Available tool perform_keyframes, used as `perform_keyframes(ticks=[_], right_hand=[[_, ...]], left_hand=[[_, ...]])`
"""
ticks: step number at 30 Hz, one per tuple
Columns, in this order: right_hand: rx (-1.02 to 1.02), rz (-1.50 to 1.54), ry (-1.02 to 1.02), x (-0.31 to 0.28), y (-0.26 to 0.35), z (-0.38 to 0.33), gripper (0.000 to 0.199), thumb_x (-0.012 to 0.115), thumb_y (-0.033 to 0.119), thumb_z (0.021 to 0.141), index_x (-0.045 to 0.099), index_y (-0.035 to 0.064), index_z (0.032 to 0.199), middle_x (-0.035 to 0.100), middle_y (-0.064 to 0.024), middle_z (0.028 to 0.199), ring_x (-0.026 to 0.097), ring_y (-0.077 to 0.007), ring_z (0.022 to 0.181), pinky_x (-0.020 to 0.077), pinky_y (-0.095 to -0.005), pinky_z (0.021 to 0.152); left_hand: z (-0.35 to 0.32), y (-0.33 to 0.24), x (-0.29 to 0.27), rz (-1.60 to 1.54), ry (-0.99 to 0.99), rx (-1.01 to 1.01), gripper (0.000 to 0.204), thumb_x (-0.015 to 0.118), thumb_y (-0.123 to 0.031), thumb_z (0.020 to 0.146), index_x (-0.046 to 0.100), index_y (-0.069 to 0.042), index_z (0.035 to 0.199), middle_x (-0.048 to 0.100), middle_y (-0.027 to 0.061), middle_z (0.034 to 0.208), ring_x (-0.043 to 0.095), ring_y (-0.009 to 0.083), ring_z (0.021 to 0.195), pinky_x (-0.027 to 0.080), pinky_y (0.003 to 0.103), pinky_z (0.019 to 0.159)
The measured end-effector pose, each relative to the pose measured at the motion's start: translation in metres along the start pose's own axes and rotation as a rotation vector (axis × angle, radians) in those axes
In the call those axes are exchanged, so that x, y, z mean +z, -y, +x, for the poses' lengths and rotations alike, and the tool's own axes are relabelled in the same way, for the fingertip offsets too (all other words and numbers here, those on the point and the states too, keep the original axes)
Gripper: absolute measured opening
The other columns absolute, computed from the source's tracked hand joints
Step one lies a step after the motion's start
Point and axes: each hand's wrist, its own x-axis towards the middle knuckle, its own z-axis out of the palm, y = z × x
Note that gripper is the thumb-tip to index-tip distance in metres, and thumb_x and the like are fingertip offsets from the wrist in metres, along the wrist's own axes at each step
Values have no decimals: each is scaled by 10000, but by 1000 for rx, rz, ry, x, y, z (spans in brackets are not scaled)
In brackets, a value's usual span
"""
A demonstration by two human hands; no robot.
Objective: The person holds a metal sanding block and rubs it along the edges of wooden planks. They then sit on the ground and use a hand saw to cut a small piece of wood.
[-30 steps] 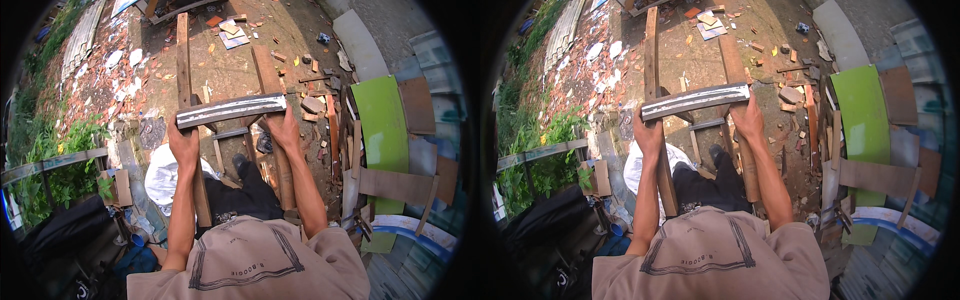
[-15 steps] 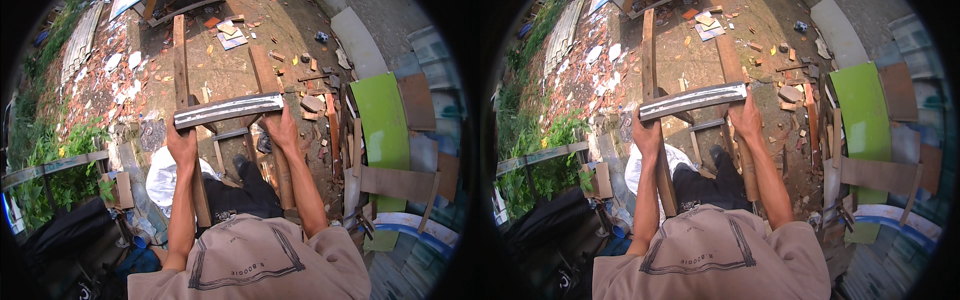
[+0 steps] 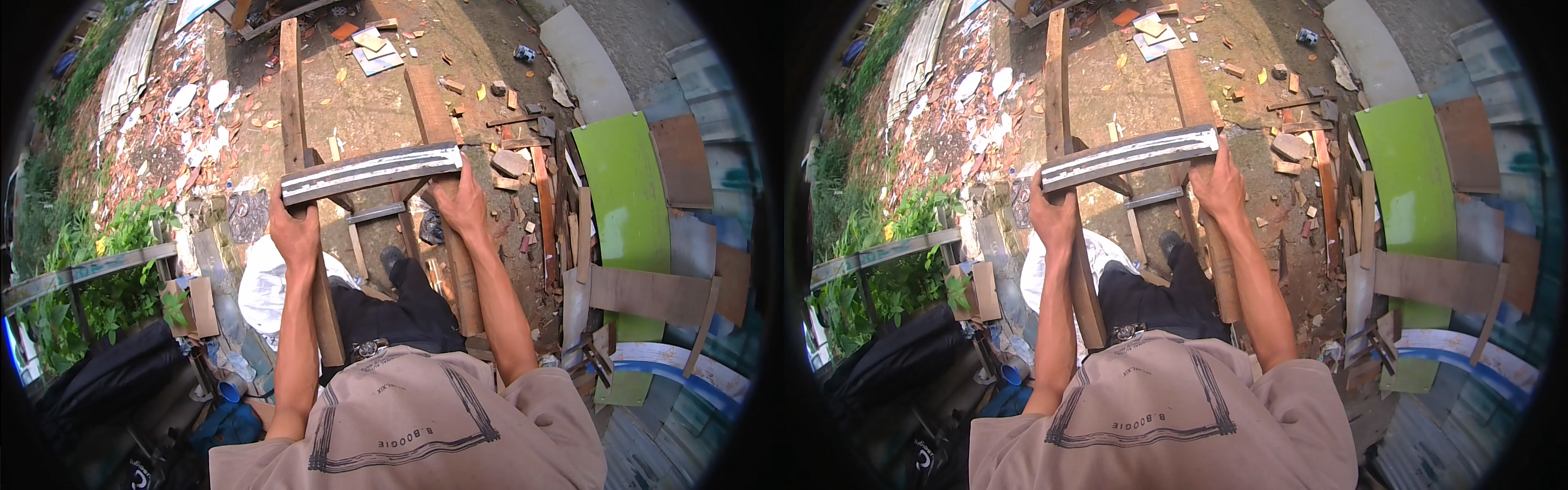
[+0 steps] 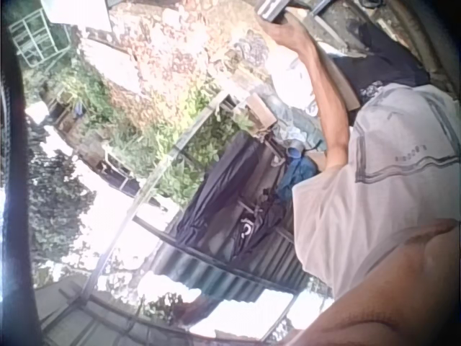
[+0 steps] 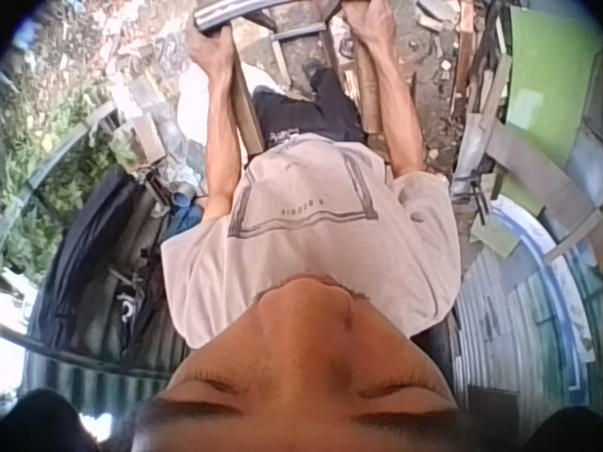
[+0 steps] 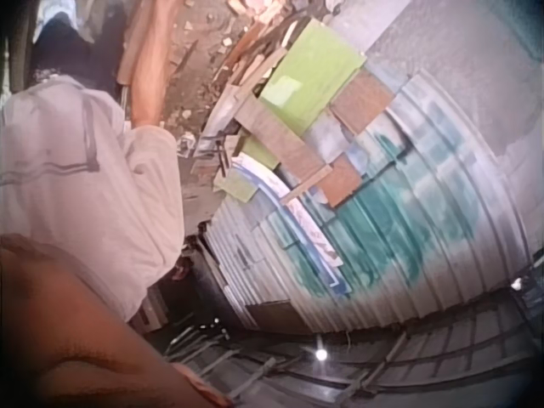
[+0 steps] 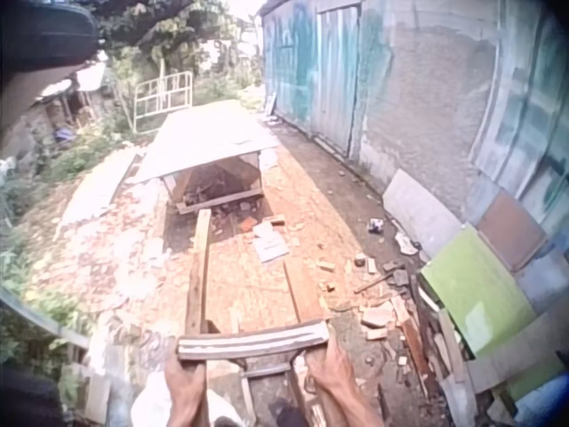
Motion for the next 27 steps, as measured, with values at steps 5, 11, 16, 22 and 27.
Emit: perform_keyframes(ticks=[5,11,16,22,27], right_hand=[[23,-22,1,0,0,0,860,718,242,803,278,-79,1469,458,-333,1414,527,-475,1241,446,-484,1037],[5,23,-25,-3,5,-1,841,717,236,788,309,-61,1461,493,-313,1393,543,-461,1221,462,-472,1009],[-10,23,-73,1,5,-3,805,714,238,794,333,-39,1446,488,-300,1403,537,-461,1226,462,-475,1008],[-15,65,-66,-1,3,-3,804,710,228,796,325,-40,1448,468,-293,1426,518,-455,1253,457,-469,1019],[-33,72,-79,0,1,-3,786,708,223,796,343,-40,1441,471,-292,1423,519,-454,1252,452,-470,1026]], left_hand=[[0,3,2,12,-3,-10,621,708,-43,755,509,6,1341,630,248,1202,632,382,1107,497,417,955],[0,-7,0,72,0,-2,626,706,-48,762,503,6,1352,623,239,1210,628,378,1104,492,414,957],[1,-11,0,91,5,-14,679,698,-52,774,452,21,1402,592,242,1269,593,381,1167,460,420,1002],[2,-7,1,104,27,35,701,701,-72,784,446,-28,1436,579,246,1292,576,391,1189,451,428,1012],[3,-8,0,135,17,68,689,699,-70,781,462,-34,1427,583,253,1275,579,397,1173,452,434,1006]])
